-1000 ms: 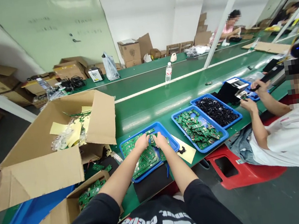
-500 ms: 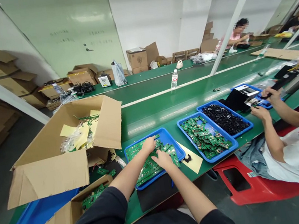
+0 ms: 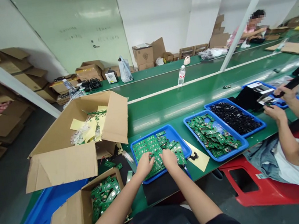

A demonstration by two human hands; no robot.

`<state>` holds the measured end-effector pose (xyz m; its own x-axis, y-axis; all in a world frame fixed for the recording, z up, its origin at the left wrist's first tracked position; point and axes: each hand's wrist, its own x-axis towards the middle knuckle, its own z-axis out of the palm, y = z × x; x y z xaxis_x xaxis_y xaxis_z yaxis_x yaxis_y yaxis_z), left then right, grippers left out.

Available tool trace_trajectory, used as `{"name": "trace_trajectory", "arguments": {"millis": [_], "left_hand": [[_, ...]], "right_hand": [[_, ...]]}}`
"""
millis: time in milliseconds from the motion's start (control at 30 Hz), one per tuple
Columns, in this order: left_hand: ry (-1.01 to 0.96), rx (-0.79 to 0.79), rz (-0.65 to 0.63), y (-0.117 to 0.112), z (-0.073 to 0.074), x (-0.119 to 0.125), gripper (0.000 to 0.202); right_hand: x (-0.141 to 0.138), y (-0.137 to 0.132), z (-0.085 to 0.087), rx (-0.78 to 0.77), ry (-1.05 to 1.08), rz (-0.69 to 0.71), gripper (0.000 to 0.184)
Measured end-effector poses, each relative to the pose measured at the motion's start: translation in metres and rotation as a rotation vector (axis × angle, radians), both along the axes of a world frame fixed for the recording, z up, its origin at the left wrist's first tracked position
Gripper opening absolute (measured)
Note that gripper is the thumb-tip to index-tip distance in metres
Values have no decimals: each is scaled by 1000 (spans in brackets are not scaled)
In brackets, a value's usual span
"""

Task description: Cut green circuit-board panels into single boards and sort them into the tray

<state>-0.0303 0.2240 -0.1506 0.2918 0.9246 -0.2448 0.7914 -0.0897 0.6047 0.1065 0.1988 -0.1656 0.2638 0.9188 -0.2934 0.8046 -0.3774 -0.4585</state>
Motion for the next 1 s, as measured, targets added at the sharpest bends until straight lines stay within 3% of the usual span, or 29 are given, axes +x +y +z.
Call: {"name": "trace_trajectory", "arguments": {"millis": [100,267,467,633,767,1000], "left_hand": [[-78,-77,95,-5,-6,5,32],[-224,-175,255,-4,-11,9,36],[-318,-147,309,-12,-2,7,31],[-293,-71,242,-18,3,2,19],[-232,39,213,-16,6,0,23],[-120,110,136,-12,10,4,27]], "right_hand": [[-4,1,2,65,50,-37,15],[-10,2,-1,243,678,-242,18],[-31,-9,-3,219,861,-225,27],[-39,-14,1,202,798,-159,31],[-40,-13,7,238,676,-156,29],[-37,-12,18,150,355,-106,33]]}}
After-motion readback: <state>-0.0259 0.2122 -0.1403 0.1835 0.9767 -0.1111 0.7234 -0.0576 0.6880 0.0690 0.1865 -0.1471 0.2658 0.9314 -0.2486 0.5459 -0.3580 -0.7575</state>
